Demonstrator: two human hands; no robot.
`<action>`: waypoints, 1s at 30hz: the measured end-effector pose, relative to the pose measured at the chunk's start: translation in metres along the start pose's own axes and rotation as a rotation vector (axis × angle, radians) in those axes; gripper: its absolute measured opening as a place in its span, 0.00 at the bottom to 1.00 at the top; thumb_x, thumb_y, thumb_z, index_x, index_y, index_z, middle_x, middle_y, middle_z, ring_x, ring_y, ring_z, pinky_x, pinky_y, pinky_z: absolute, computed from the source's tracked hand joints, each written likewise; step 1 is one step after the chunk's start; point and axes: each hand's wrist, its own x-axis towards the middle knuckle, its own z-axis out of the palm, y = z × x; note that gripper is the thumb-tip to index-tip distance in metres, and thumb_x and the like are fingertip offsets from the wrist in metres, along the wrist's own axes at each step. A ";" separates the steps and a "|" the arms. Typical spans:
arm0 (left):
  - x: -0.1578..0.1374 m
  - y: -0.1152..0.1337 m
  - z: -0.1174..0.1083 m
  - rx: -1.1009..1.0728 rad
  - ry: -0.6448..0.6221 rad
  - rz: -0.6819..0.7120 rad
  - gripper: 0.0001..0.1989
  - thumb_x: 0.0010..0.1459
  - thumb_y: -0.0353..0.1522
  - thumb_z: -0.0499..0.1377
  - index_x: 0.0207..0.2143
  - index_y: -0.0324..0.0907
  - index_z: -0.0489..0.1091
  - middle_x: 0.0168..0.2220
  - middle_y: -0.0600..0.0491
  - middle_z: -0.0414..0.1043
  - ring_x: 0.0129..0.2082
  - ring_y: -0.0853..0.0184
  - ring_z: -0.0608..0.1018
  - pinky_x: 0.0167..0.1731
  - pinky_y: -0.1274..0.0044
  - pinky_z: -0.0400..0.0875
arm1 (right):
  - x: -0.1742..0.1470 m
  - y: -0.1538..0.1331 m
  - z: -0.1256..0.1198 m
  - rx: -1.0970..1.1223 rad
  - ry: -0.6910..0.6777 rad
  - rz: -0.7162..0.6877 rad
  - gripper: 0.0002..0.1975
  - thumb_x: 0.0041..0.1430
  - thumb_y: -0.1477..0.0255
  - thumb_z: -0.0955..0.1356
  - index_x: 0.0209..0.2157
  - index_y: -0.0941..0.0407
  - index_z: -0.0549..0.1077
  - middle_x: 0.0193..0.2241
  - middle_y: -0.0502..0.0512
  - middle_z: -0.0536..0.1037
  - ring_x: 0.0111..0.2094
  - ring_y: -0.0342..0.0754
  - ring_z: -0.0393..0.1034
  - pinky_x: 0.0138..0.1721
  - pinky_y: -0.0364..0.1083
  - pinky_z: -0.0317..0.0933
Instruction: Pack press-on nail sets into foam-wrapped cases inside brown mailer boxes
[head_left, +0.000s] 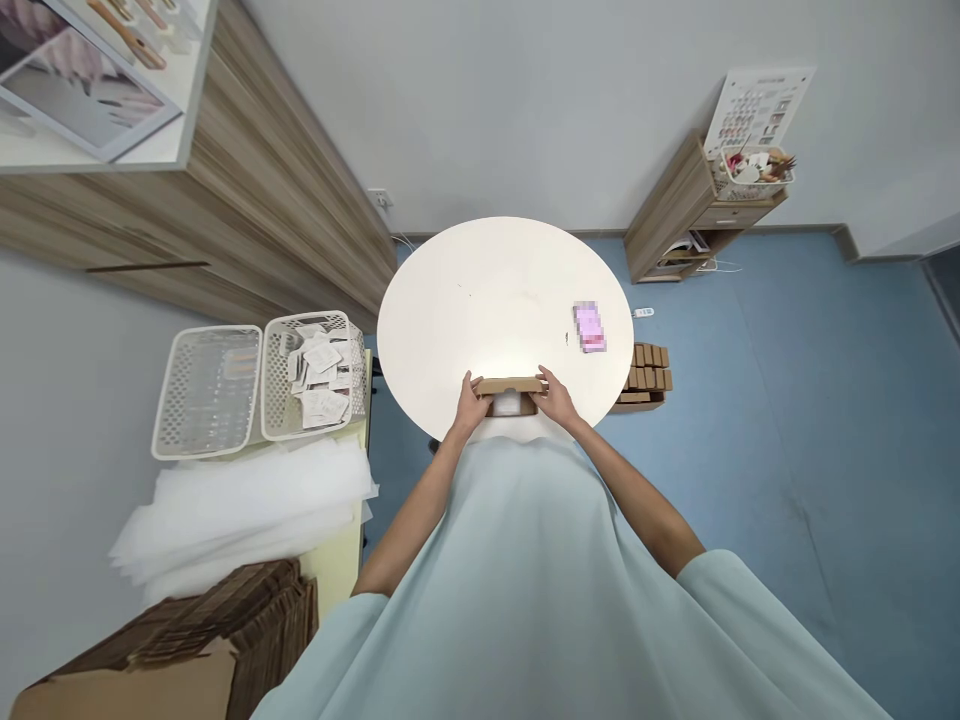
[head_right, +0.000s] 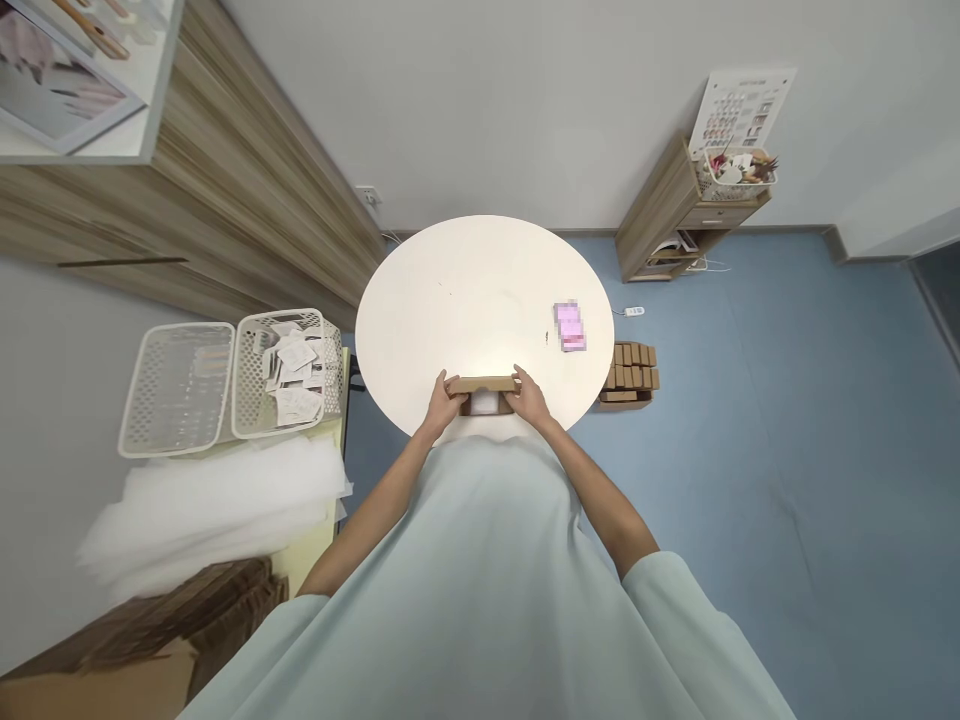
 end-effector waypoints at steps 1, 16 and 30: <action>-0.004 -0.003 0.000 0.021 -0.008 0.012 0.51 0.60 0.24 0.65 0.79 0.44 0.43 0.73 0.39 0.64 0.71 0.56 0.71 0.69 0.68 0.68 | -0.004 0.002 0.001 -0.022 -0.008 -0.011 0.40 0.64 0.72 0.70 0.75 0.57 0.58 0.67 0.65 0.73 0.58 0.55 0.77 0.62 0.53 0.71; -0.076 -0.031 -0.020 0.367 0.022 0.309 0.35 0.69 0.31 0.59 0.76 0.48 0.57 0.73 0.46 0.65 0.72 0.56 0.69 0.71 0.64 0.64 | -0.074 0.018 -0.002 -0.282 -0.056 -0.107 0.35 0.72 0.67 0.66 0.76 0.55 0.57 0.72 0.64 0.68 0.72 0.59 0.63 0.71 0.58 0.61; -0.087 -0.055 -0.012 0.537 -0.107 0.048 0.32 0.67 0.30 0.60 0.73 0.50 0.66 0.57 0.49 0.83 0.59 0.52 0.82 0.61 0.66 0.74 | -0.077 0.022 0.007 -0.463 -0.311 0.110 0.21 0.76 0.70 0.66 0.66 0.53 0.71 0.52 0.61 0.85 0.53 0.60 0.80 0.50 0.49 0.67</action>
